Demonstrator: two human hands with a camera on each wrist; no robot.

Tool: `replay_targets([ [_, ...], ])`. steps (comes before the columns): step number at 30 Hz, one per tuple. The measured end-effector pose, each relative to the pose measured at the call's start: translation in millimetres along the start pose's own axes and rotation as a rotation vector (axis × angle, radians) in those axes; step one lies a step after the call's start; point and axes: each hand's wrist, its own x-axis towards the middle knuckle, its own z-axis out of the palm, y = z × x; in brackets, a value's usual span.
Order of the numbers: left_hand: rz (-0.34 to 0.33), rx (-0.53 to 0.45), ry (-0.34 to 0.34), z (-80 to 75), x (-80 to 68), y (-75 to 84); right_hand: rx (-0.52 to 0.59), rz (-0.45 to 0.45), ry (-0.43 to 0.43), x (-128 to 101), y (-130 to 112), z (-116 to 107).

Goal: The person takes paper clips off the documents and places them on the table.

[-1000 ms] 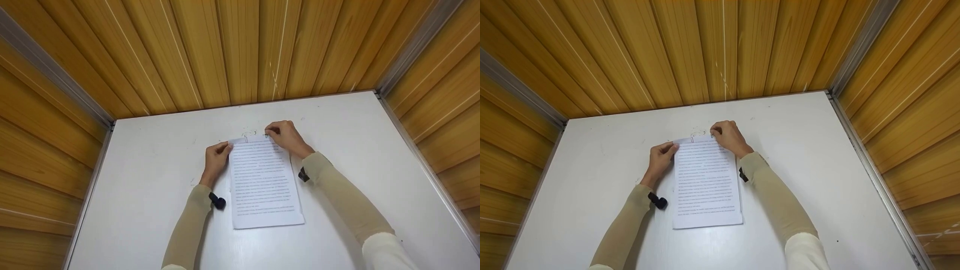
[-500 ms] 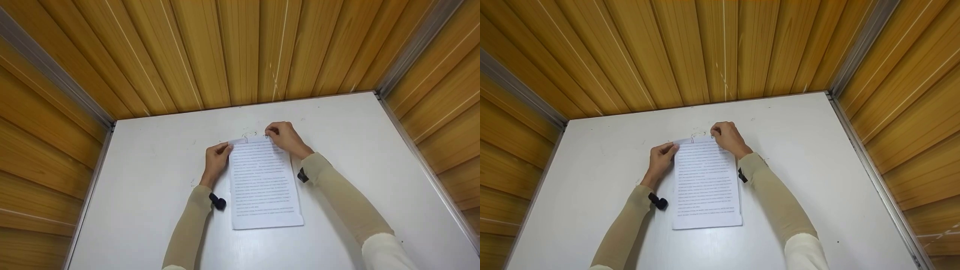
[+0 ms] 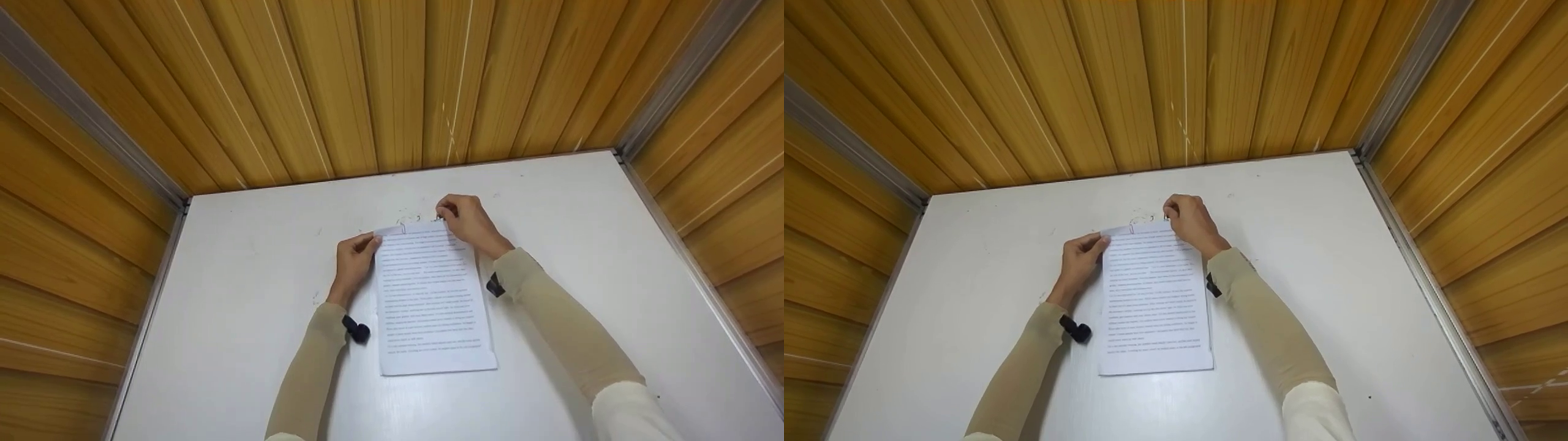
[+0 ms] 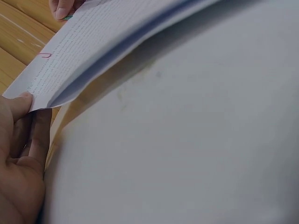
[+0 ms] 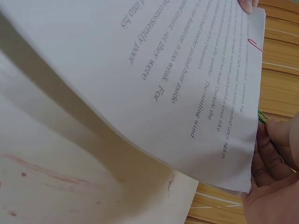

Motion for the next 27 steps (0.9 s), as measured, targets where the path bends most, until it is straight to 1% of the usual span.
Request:
replay_targets([
  [6, 0.002, -0.015, -0.004, 2.0, 0.4, -1.3, -0.005, 0.004, 0.062, -3, 8, -18],
  [10, -0.025, -0.01, -0.011, 2.1, -1.4, -0.8, -0.029, 0.009, 0.075, -8, 17, -32],
  [13, -0.033, -0.004, -0.012, 1.6, -1.8, -0.7, -0.042, 0.007, 0.078, -12, 24, -44],
  [20, -0.026, -0.017, -0.014, 0.1, -1.1, 0.9, -0.064, 0.043, 0.049, -23, 44, -64],
  [27, -0.036, -0.016, -0.005, -0.8, -1.6, 1.0, -0.073, 0.076, 0.007, -37, 64, -69],
])
